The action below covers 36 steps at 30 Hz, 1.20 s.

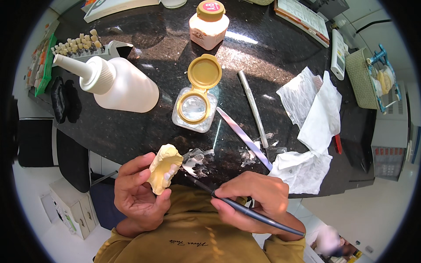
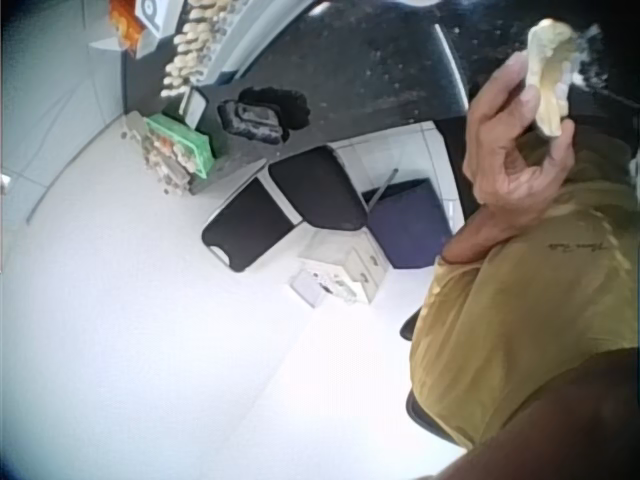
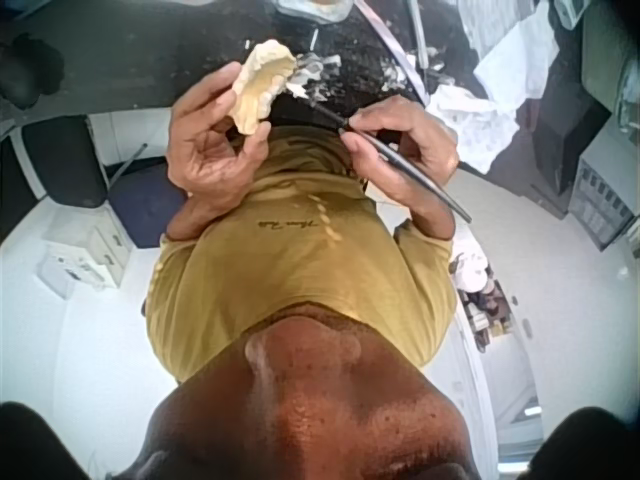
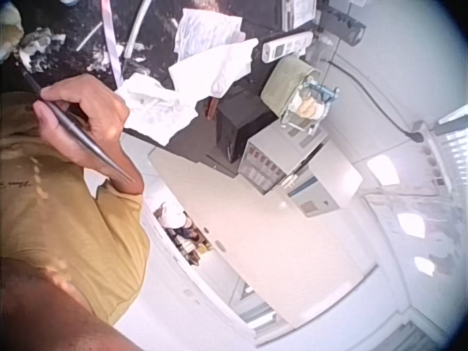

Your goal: The person wipes a dental model with a cloth, then applies a white ceramic paste to the surface of the denture model using a small brush.

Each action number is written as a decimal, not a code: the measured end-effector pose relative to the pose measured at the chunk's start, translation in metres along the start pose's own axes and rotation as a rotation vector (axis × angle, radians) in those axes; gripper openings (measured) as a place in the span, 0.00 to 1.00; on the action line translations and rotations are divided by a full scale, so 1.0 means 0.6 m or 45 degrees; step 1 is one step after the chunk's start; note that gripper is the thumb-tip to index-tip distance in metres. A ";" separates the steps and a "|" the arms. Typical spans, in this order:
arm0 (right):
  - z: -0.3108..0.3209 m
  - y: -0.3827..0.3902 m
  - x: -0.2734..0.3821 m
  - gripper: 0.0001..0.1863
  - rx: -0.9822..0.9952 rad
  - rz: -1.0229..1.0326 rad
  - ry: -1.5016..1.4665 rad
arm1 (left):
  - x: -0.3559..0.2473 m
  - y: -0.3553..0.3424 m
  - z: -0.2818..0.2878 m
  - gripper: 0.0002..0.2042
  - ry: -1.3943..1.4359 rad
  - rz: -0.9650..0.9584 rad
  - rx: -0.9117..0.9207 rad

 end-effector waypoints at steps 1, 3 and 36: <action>0.003 0.006 -0.002 0.09 -0.048 0.036 -0.084 | 0.001 0.001 0.001 0.25 0.020 0.007 -0.016; 0.009 0.012 -0.001 0.11 -0.080 0.093 -0.180 | 0.002 0.001 0.002 0.24 0.011 0.025 -0.020; -0.014 -0.002 0.011 0.14 -0.056 0.334 0.113 | -0.005 -0.009 0.001 0.23 -0.031 0.008 0.053</action>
Point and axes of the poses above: each hand's wrist, its own y-axis away from the middle knuckle, its own z-axis out of the back of the hand, x = y × z, the point moved 4 cm from there along -y, towards the middle knuckle, and after that the axes turned 6 degrees about x, right-handed, at the moved point
